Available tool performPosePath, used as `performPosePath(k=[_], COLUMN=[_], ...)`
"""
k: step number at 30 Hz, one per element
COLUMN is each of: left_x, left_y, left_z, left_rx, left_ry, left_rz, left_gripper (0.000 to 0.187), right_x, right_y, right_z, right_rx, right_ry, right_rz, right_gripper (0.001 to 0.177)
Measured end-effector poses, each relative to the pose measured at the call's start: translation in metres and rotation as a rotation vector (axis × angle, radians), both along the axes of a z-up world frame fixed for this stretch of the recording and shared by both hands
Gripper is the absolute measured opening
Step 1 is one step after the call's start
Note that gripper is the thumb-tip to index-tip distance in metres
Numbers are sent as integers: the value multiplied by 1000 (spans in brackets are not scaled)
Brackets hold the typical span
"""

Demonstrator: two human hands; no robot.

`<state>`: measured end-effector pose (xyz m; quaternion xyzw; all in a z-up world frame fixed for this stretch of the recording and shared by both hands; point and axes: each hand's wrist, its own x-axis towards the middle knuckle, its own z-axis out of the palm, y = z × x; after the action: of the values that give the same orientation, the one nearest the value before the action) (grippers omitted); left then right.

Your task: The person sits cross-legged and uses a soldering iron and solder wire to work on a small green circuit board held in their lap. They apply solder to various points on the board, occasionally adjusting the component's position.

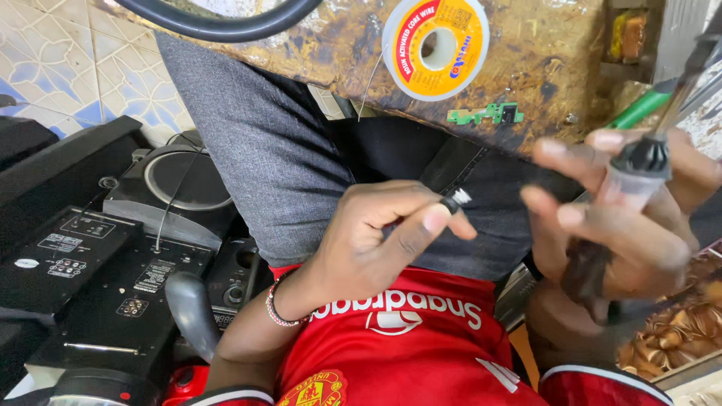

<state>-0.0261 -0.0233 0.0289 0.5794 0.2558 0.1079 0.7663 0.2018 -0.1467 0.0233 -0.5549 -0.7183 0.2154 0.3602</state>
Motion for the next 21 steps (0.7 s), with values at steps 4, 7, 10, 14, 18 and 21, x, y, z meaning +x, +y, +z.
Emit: performPosePath(k=[4,7,10,14,18,21], left_x=[2,11,19,30,34,37], left_y=[-6,-4,-6,-13,-15,-15], left_z=[-18,-23,-28,-35,-41,-41], left_rx=[-2,50,105,174,212,238], left_ry=[133,153,157,159,162,170], left_rz=[141,183,196,216,245,243], left_gripper=[36,34,32,31,30,31], right_x=[-23,-23,-21,-22,-26,-26], right_y=[26,35,35,30,30,34], right_z=[-7,-10,-9,-16,-19,-18], right_rx=[81,59,26,31,8,37], right_ry=[-300,-360,-371,-383,-312,-275], right_rz=[-275,-248,-233,-222,-279,-264], right_gripper=[16,15,16,19,23,21])
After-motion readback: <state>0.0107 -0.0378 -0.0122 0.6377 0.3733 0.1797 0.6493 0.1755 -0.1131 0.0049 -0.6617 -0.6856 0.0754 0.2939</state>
